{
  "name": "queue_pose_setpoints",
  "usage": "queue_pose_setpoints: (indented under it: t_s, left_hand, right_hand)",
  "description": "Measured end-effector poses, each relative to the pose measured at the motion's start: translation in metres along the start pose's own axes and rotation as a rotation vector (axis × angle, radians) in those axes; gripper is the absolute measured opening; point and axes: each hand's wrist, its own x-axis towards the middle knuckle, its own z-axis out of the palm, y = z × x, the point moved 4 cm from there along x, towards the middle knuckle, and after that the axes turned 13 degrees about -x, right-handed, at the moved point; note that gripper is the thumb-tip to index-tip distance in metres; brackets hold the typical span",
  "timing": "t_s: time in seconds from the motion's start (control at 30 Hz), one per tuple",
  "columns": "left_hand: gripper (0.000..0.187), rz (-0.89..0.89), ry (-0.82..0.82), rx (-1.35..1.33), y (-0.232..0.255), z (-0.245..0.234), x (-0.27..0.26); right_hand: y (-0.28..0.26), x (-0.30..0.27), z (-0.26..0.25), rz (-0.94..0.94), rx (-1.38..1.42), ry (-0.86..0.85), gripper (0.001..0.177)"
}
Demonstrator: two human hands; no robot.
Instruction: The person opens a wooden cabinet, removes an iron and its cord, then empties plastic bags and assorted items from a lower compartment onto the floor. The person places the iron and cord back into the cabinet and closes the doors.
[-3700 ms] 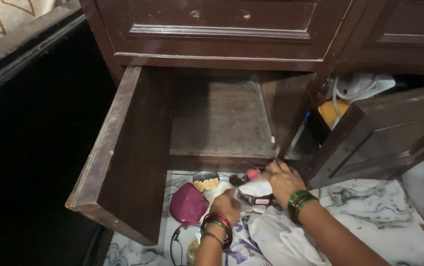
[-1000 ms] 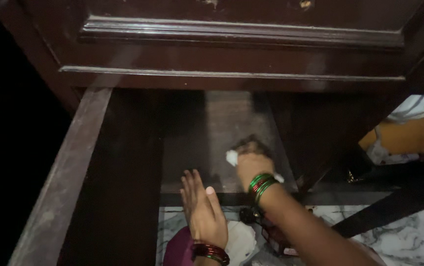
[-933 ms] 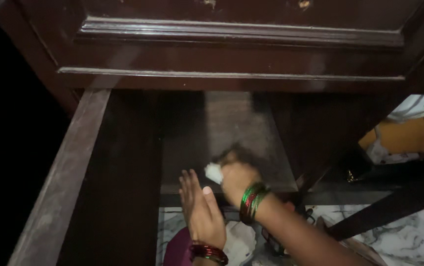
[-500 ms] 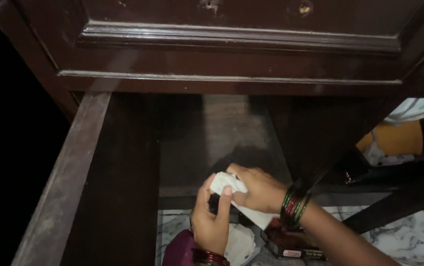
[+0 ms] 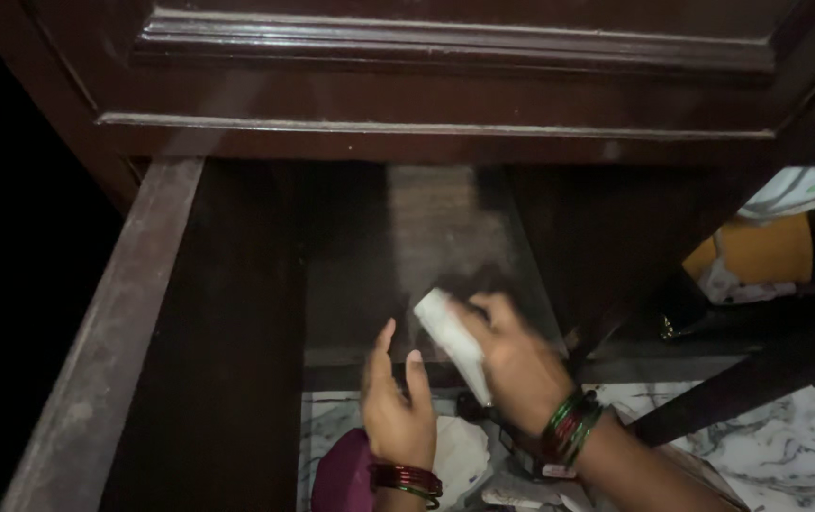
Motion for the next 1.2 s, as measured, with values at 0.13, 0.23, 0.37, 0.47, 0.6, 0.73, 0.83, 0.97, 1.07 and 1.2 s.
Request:
queue_pose_setpoints:
  t_s: [0.13, 0.23, 0.37, 0.47, 0.6, 0.73, 0.83, 0.97, 1.07, 1.2]
  left_hand:
    - [0.061, 0.110, -0.114, 0.445, -0.005, 0.004, 0.002]
    - [0.063, 0.079, -0.183, 0.561, -0.020, 0.010, 0.001]
    - [0.061, 0.039, -0.206, 0.598, -0.029, 0.017, 0.000]
    - [0.062, -0.041, -0.181, 0.439, -0.024, 0.016, 0.004]
    - [0.070, -0.008, -0.045, 0.111, -0.007, 0.000, 0.006]
    - [0.071, -0.024, -0.025, 0.213, -0.012, -0.004, 0.008]
    - [0.072, -0.069, -0.042, 0.277, -0.018, 0.001, 0.013]
    - [0.070, -0.096, -0.094, 0.250, -0.023, 0.004, 0.020]
    - [0.070, -0.141, -0.103, 0.236, -0.026, 0.005, 0.024]
    - [0.070, -0.130, -0.086, 0.234, -0.031, 0.004, 0.024]
  right_hand:
    - [0.054, 0.026, 0.016, 0.197, -0.202, 0.252, 0.072]
    - [0.089, 0.059, 0.049, 0.311, -0.279, 0.112, 0.054]
    - [0.078, 0.087, 0.099, 0.391, -0.104, -0.116, 0.032]
    - [0.015, 0.078, 0.101, 0.130, 0.162, 0.011, 0.037]
    - [-0.033, 0.056, 0.055, -0.446, 0.526, 0.332, 0.042]
    - [0.030, 0.081, 0.037, 0.014, 0.195, 0.566, 0.052]
    - [0.092, 0.120, 0.072, 0.487, -0.059, -0.025, 0.023]
    - [0.080, 0.158, 0.111, 0.365, 0.041, -0.022, 0.023]
    - [0.022, 0.159, 0.100, -0.239, 0.558, 0.096, 0.063]
    - [0.009, 0.167, 0.074, -0.144, 0.391, 0.176, 0.046]
